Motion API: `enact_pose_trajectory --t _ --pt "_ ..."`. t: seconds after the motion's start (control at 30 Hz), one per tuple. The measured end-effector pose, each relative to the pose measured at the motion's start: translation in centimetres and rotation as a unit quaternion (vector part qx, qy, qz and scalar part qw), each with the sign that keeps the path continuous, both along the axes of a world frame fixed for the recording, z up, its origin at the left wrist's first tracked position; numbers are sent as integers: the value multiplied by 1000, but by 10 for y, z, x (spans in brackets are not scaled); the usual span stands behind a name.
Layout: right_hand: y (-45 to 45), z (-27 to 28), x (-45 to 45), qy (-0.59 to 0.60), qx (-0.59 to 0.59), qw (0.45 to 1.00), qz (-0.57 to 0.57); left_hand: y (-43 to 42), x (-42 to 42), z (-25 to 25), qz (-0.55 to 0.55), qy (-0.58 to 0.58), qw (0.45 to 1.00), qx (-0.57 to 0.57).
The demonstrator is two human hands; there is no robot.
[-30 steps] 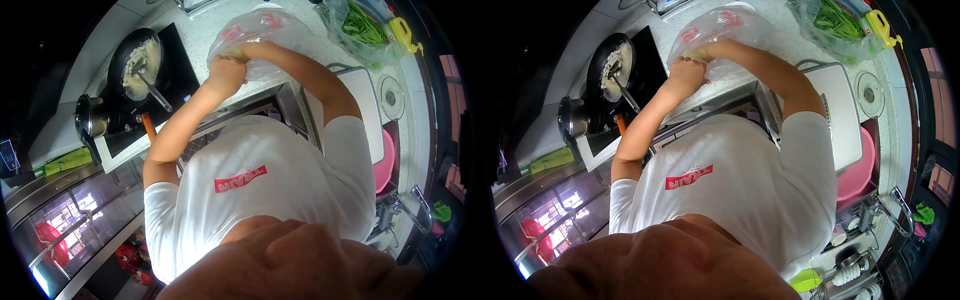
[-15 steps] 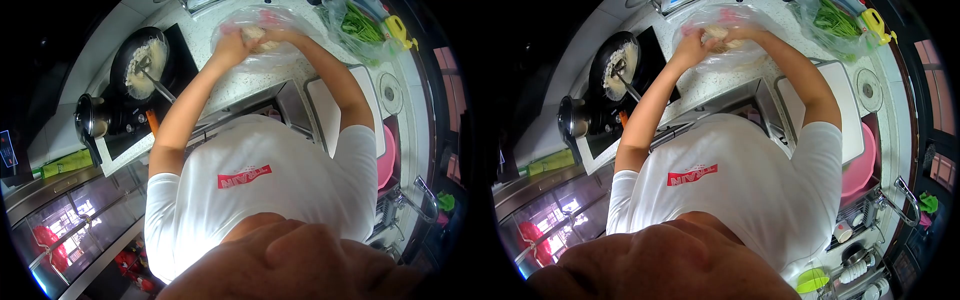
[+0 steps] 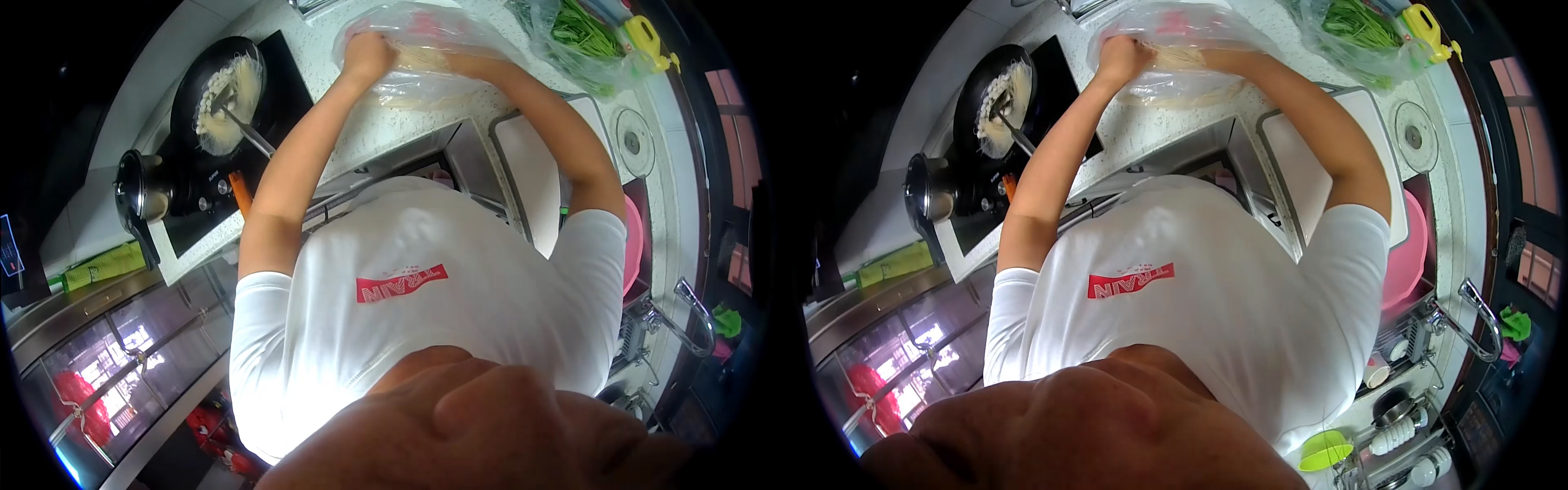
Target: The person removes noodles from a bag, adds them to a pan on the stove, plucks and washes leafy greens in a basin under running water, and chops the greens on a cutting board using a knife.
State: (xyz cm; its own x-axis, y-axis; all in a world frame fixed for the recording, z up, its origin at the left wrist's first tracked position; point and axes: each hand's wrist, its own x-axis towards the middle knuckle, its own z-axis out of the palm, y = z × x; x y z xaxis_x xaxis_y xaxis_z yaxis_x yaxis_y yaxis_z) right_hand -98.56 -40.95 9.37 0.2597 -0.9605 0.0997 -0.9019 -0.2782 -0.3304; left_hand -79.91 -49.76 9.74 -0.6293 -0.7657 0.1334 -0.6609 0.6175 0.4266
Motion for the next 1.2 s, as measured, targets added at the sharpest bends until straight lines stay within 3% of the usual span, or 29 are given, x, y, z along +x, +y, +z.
enact_pose_trajectory --t 0.07,0.13,0.2,0.27,0.33,0.4,0.43,0.5,0.6,0.67,0.77,0.87,1.0,1.1,1.2 --pt "1 27 -4 -11 -255 965 60 4 -3 4 2 -14 1000 -7" --pt "7 37 -1 -61 -284 955 67 8 -7 7 4 -6 999 -31" --pt "20 42 3 -137 -91 986 18 10 -6 11 7 -6 999 -45" --pt "32 48 3 -205 101 973 -39 11 -5 13 0 9 998 -65" --pt "30 40 -4 -79 126 988 -42 12 -1 6 -16 37 996 -85" --pt "18 11 -12 238 -17 971 11 12 0 7 -10 26 999 -46" --pt "15 8 -9 116 17 993 -15 15 1 10 -8 20 999 -26" --pt "3 7 2 -134 79 986 -62 26 -1 23 -31 94 995 -28" --pt "-24 19 10 -56 253 965 -34 23 -2 24 -71 152 982 -82" --pt "-32 -13 1 -90 185 978 -15 19 -1 27 -84 166 977 -107" --pt "-32 -27 8 -101 94 990 -10 18 1 32 -73 172 978 -93" --pt "-46 -33 16 -186 36 980 55 18 -1 33 -60 164 982 -67" --pt "-39 -4 25 -264 122 957 17 20 -5 37 -65 149 984 -73" --pt "-48 -30 25 -186 111 975 -51 17 -4 30 -75 145 982 -92" --pt "-29 -32 29 -96 -5 991 -94 17 -4 27 -76 126 985 -92"
